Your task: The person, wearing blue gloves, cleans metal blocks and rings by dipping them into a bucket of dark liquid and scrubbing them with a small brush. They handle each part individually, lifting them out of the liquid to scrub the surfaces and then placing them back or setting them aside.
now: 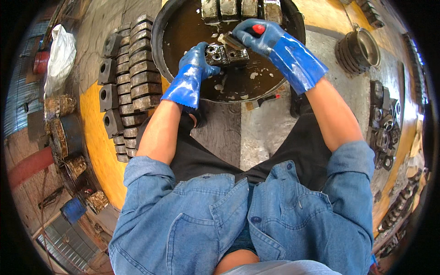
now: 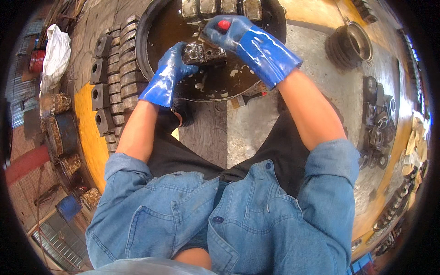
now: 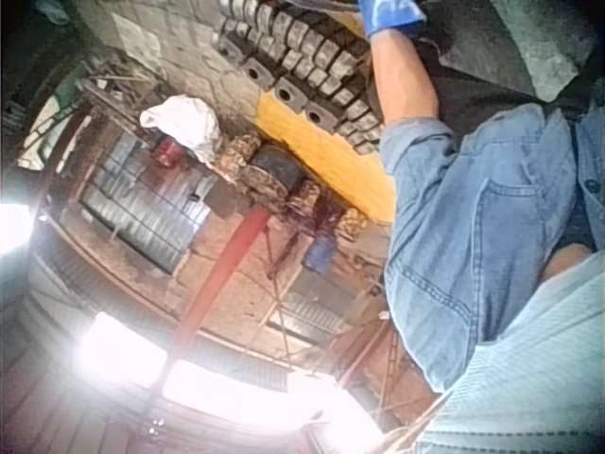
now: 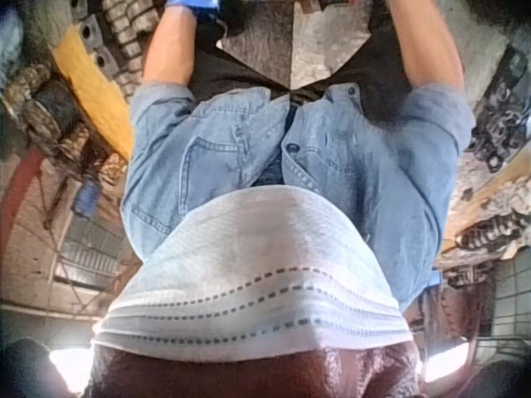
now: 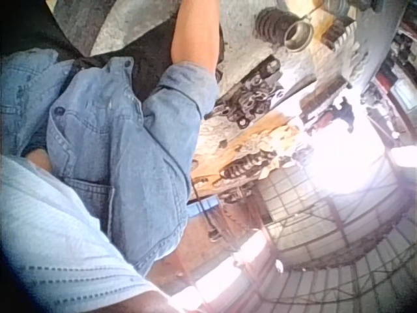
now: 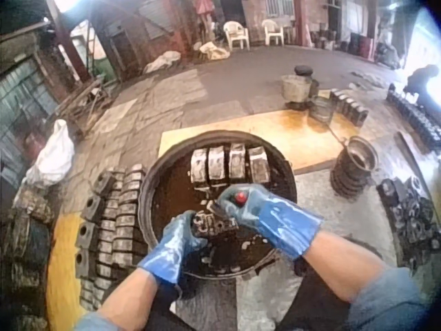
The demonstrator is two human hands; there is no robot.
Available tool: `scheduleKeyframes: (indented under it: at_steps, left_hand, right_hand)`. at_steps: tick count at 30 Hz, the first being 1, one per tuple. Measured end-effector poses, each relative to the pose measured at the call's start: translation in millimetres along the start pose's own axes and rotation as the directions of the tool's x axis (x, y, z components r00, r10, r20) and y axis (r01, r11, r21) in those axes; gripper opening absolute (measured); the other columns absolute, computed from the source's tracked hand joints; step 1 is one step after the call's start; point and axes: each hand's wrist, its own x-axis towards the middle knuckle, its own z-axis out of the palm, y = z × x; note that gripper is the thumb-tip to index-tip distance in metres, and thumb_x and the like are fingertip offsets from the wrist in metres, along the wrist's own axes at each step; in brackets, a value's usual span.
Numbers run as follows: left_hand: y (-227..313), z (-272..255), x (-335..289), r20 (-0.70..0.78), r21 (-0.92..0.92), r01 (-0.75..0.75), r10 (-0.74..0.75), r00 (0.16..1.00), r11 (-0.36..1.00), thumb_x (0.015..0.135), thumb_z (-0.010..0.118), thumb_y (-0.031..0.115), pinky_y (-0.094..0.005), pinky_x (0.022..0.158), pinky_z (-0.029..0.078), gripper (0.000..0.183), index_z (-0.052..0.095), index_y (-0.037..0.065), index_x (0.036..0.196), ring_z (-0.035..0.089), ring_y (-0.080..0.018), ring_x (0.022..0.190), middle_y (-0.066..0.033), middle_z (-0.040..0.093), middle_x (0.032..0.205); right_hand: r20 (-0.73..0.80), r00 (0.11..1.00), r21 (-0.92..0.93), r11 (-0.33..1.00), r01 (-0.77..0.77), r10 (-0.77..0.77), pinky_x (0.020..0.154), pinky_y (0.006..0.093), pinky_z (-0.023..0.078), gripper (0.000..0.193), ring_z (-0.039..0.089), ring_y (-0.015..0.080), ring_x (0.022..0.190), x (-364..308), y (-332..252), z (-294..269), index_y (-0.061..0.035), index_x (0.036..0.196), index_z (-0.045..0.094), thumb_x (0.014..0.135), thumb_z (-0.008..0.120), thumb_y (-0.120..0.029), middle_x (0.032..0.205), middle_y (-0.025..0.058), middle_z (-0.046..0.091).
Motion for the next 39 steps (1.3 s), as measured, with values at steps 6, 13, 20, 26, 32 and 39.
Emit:
scheduleKeyframes:
  at_steps: [6, 13, 20, 26, 32, 39]
  left_hand:
    - [-3, 1, 1, -0.005, 0.003, -0.032, 0.032, 0.999, 0.999, 0.062, 0.098, 0.032, -0.0430, 0.108, 0.052, 0.098, 0.057, 0.006, 0.147, 0.067, -0.0366, 0.125, -0.0207, 0.070, 0.133]
    - [-6, 6, 8, 0.026, -0.007, 0.051, -0.051, 0.998, 0.999, 0.062, 0.099, 0.040, -0.0464, 0.109, 0.051, 0.092, 0.060, 0.016, 0.142, 0.064, -0.0370, 0.128, -0.0172, 0.070, 0.134]
    - [-20, 11, 13, 0.012, -0.018, 0.032, -0.031, 0.999, 0.999, 0.062, 0.098, 0.044, -0.0468, 0.107, 0.052, 0.092, 0.061, 0.017, 0.140, 0.066, -0.0366, 0.126, -0.0179, 0.071, 0.130]
    - [-15, 10, 7, -0.035, 0.014, 0.063, -0.063, 0.997, 0.998, 0.062, 0.098, 0.044, -0.0466, 0.107, 0.053, 0.096, 0.059, 0.014, 0.144, 0.066, -0.0374, 0.126, -0.0189, 0.071, 0.131]
    - [-7, 7, -2, -0.036, 0.041, 0.042, -0.040, 0.999, 0.998, 0.064, 0.098, 0.042, -0.0451, 0.106, 0.053, 0.092, 0.061, 0.011, 0.142, 0.068, -0.0376, 0.122, -0.0208, 0.072, 0.128]
    - [24, 4, -9, -0.051, 0.171, 0.008, 0.001, 0.999, 0.985, 0.065, 0.098, 0.043, -0.0446, 0.103, 0.056, 0.090, 0.060, 0.008, 0.139, 0.069, -0.0356, 0.120, -0.0200, 0.073, 0.126]
  right_hand:
    - [0.033, 0.999, -0.315, 0.948, 0.049, -0.041, 0.088, 0.0370, 0.062, 0.019, 0.076, 0.0250, 0.091, 1, 0, -3, -0.0116, 0.114, 0.079, 0.099, 0.076, -0.021, 0.105, 0.0107, 0.080]
    - [0.055, 0.979, -0.427, 0.882, 0.200, -0.196, 0.085, 0.0418, 0.061, 0.020, 0.074, 0.0332, 0.093, -8, 6, 4, -0.0169, 0.110, 0.078, 0.093, 0.078, -0.028, 0.104, 0.0104, 0.078]
    - [0.210, 0.916, -0.352, 0.848, 0.397, -0.342, 0.083, 0.0422, 0.060, 0.018, 0.074, 0.0340, 0.093, -12, -13, 21, -0.0187, 0.111, 0.078, 0.095, 0.073, -0.023, 0.102, 0.0124, 0.076]
    - [-0.038, 0.967, -0.094, 0.964, 0.248, -0.253, 0.088, 0.0361, 0.063, 0.018, 0.076, 0.0222, 0.095, 0, -10, 29, -0.0091, 0.114, 0.078, 0.099, 0.075, -0.018, 0.107, 0.0091, 0.080]
    - [-0.104, 0.896, 0.242, 0.884, -0.399, 0.433, 0.076, 0.0370, 0.058, 0.036, 0.073, 0.0209, 0.082, 35, 11, 32, -0.0068, 0.106, 0.078, 0.096, 0.076, -0.042, 0.089, 0.0121, 0.077]
    - [-0.209, 0.848, 0.143, 0.873, -0.467, 0.487, 0.072, 0.0386, 0.060, 0.046, 0.075, 0.0273, 0.079, 44, 36, 44, -0.0054, 0.107, 0.075, 0.092, 0.072, -0.049, 0.086, 0.0146, 0.077]
